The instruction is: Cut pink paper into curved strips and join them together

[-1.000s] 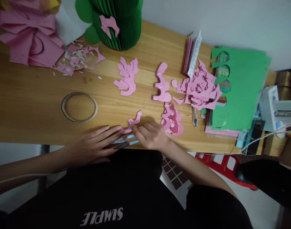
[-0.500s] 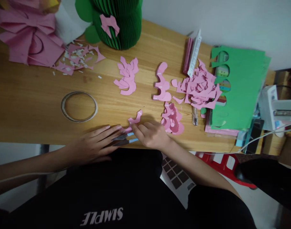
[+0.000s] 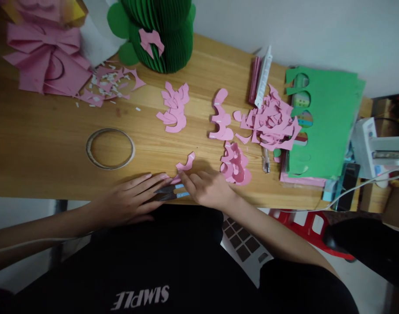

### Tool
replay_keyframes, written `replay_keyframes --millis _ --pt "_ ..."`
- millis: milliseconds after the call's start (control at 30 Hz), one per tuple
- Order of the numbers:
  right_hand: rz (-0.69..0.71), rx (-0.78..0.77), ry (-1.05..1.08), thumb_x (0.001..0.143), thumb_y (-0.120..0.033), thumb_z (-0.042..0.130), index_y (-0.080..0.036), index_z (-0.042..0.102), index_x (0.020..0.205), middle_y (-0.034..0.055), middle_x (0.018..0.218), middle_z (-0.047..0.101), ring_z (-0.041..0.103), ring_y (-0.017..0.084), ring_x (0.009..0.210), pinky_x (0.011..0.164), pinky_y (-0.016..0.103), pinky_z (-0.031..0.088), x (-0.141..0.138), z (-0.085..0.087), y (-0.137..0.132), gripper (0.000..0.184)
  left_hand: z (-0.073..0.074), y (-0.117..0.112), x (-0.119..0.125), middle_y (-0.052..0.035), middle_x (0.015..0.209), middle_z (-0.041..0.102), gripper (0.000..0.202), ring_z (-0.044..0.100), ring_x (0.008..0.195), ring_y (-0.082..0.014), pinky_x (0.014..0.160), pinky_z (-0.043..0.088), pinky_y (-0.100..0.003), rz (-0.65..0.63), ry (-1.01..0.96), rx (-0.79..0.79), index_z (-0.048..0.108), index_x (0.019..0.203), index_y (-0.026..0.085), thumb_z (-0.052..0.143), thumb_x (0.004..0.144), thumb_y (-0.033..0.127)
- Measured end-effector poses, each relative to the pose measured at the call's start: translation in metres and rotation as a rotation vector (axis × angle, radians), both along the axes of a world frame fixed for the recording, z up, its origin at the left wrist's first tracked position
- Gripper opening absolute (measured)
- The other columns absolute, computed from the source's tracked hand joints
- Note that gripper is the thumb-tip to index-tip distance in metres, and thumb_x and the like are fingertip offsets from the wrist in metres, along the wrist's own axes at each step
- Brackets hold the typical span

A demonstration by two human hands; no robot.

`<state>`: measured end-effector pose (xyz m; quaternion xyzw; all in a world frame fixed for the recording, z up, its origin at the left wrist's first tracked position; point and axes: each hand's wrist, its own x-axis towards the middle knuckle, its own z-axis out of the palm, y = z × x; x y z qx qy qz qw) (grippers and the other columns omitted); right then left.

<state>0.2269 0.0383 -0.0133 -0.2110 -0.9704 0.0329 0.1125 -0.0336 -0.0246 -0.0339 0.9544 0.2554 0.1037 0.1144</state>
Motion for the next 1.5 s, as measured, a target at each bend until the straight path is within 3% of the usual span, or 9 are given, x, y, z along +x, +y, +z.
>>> replay_keyframes --millis 333,667,933,1000,1100,1200,1333,1400,1500 --pt "-0.041 -0.103 0.019 0.092 -0.003 0.045 -0.014 0.053 0.137 -0.0011 0.061 0.061 0.052 0.014 0.054 0.048 0.03 0.037 0.008 -0.011 -0.006 0.047 0.0 0.001 0.0 -0.018 0.144 0.051 0.049 0.045 0.137 -0.0322 0.113 0.035 -0.044 -0.016 0.005 -0.016 0.059 0.117 0.018 0.069 0.081 0.05" --pt "-0.045 -0.172 0.043 0.094 -0.013 0.047 -0.018 0.044 0.146 0.0009 0.068 0.066 0.056 0.016 0.061 0.05 0.031 0.037 0.022 -0.015 -0.014 0.052 0.001 0.001 -0.001 -0.0206 0.145 0.049 0.058 0.043 0.138 -0.0341 0.112 0.035 -0.047 -0.041 0.061 0.004 0.055 0.125 0.016 0.068 0.081 0.051" --pt "-0.151 -0.09 0.086 0.099 -0.022 0.039 -0.015 0.065 0.122 0.001 0.06 0.064 0.053 0.014 0.05 0.048 0.028 0.04 0.024 -0.007 -0.021 0.036 0.004 -0.002 0.007 -0.0219 0.139 0.055 0.052 0.052 0.13 -0.034 0.101 0.044 -0.044 0.019 0.005 0.077 0.055 0.127 0.015 0.054 0.091 0.053" --pt "-0.222 -0.18 0.157 0.097 -0.028 0.043 -0.015 0.068 0.116 0.0041 0.067 0.07 0.058 0.014 0.053 0.049 0.027 0.043 0.023 -0.006 -0.024 0.034 0.004 -0.004 0.015 -0.022 0.136 0.057 0.052 0.057 0.124 -0.0345 0.093 0.049 -0.043 0.064 -0.018 0.091 0.057 0.125 0.015 0.049 0.093 0.055" --pt "-0.433 -0.462 0.356 0.092 -0.03 0.051 -0.016 0.071 0.108 0.0074 0.082 0.076 0.067 0.016 0.063 0.055 0.025 0.049 0.014 -0.003 -0.03 0.029 0.008 -0.005 0.028 -0.0216 0.133 0.06 0.049 0.059 0.121 -0.0347 0.09 0.051 -0.043 0.15 -0.063 0.063 0.058 0.124 0.014 0.049 0.094 0.051" --pt "-0.746 -0.843 0.584 0.088 -0.032 0.058 -0.018 0.074 0.092 0.0055 0.08 0.075 0.068 0.017 0.067 0.06 0.027 0.051 0.0 0.006 -0.034 0.022 0.017 -0.005 0.035 -0.0201 0.137 0.057 0.046 0.053 0.128 -0.0316 0.099 0.049 -0.046 0.266 -0.271 -0.198 0.053 0.13 0.013 0.048 0.096 0.044" --pt "-0.938 -1.264 0.814 0.081 -0.044 0.066 -0.016 0.072 0.077 -0.005 0.05 0.051 0.041 0.008 0.042 0.041 0.022 0.034 -0.019 0.019 -0.038 0.028 0.029 0.0 0.035 -0.0136 0.143 0.051 0.042 0.046 0.136 -0.0231 0.11 0.044 -0.044 0.328 -0.625 -0.709 0.045 0.14 0.022 0.041 0.1 0.032" --pt "-0.959 -1.399 0.902 0.077 -0.049 0.068 -0.016 0.069 0.073 -0.009 0.044 0.037 0.027 0.005 0.038 0.037 0.02 0.022 -0.026 0.023 -0.04 0.033 0.031 0.002 0.034 -0.0133 0.143 0.051 0.041 0.046 0.136 -0.024 0.108 0.046 -0.044 0.338 -0.686 -0.807 0.047 0.139 0.023 0.039 0.099 0.029" --pt "-0.981 -1.445 0.983 0.073 -0.049 0.072 -0.016 0.069 0.073 -0.0098 0.045 0.034 0.023 0.005 0.038 0.037 0.02 0.018 -0.032 0.026 -0.041 0.033 0.031 0.004 0.033 -0.0138 0.14 0.053 0.041 0.049 0.133 -0.0254 0.101 0.052 -0.044 0.359 -0.68 -0.846 0.05 0.137 0.023 0.037 0.099 0.026"
